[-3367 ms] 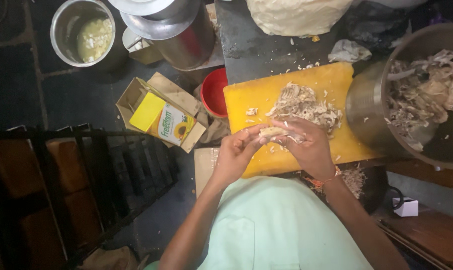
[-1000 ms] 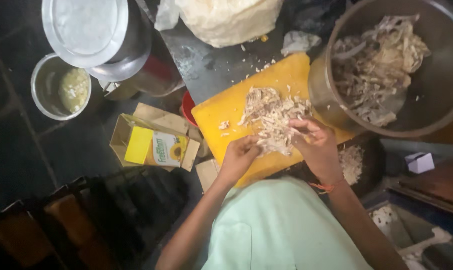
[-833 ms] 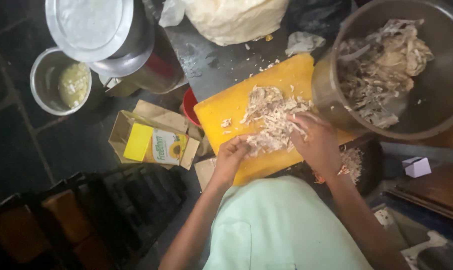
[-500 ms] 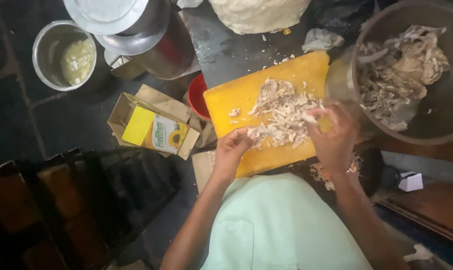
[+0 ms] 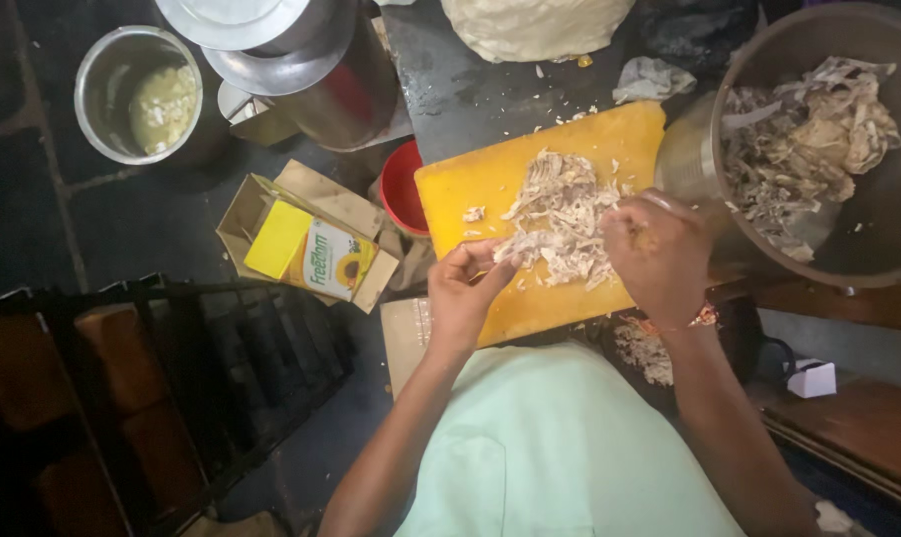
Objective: The person shreds cooked chicken by hand on a yellow cutting board and places the shredded pieces into a pile.
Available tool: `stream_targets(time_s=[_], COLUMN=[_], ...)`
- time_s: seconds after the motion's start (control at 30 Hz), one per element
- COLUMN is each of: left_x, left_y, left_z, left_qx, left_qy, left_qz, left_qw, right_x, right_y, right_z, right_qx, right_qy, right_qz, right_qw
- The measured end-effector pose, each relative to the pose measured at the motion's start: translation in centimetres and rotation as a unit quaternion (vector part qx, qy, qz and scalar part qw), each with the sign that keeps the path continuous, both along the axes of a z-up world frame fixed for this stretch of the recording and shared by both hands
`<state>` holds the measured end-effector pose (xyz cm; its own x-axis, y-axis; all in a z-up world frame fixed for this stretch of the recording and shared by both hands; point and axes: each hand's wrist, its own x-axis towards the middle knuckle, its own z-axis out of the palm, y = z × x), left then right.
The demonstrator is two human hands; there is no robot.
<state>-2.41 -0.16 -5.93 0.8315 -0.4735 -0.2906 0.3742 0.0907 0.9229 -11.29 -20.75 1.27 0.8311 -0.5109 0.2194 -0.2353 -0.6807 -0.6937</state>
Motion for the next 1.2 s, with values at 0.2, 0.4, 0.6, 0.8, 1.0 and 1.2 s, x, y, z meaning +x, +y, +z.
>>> stream_targets(time_s=[0.2, 0.4, 0.6, 0.8, 1.0, 1.2], left_x=[0.0, -0.3, -0.5, 0.2, 0.2, -0.1], left_y=[-0.7, -1.0, -1.0, -0.9, -0.1, -1.0], left_z=[0.9, 1.0, 0.8, 0.9, 1.8, 4.3], left_qx=[-0.039, -0.123, -0.14, -0.119, -0.055, 0.032], left_qy=[-0.015, 0.105, 0.164, 0.135, -0.044, -0.315], left_qz=[0.026, 0.019, 0.022, 0.085, 0.067, 0.049], left_qw=[0.999, 0.987, 0.976, 0.98, 0.995, 0.947], right_x=[0.4, 0.4, 0.3, -1.6, -0.7, 0.9], right_y=[1.3, 4.9, 4.4, 1.7, 0.6, 3.2], right_z=[1.7, 2.2, 0.2, -0.5, 0.0, 3.3], right_qx=[-0.111, -0.012, -0.018, -0.013, -0.073, 0.059], right_qy=[-0.042, -0.07, -0.024, 0.019, 0.001, -0.023], right_qz=[0.02, 0.095, 0.028, 0.026, -0.016, 0.076], right_qw=[0.993, 0.993, 0.999, 0.999, 0.997, 0.995])
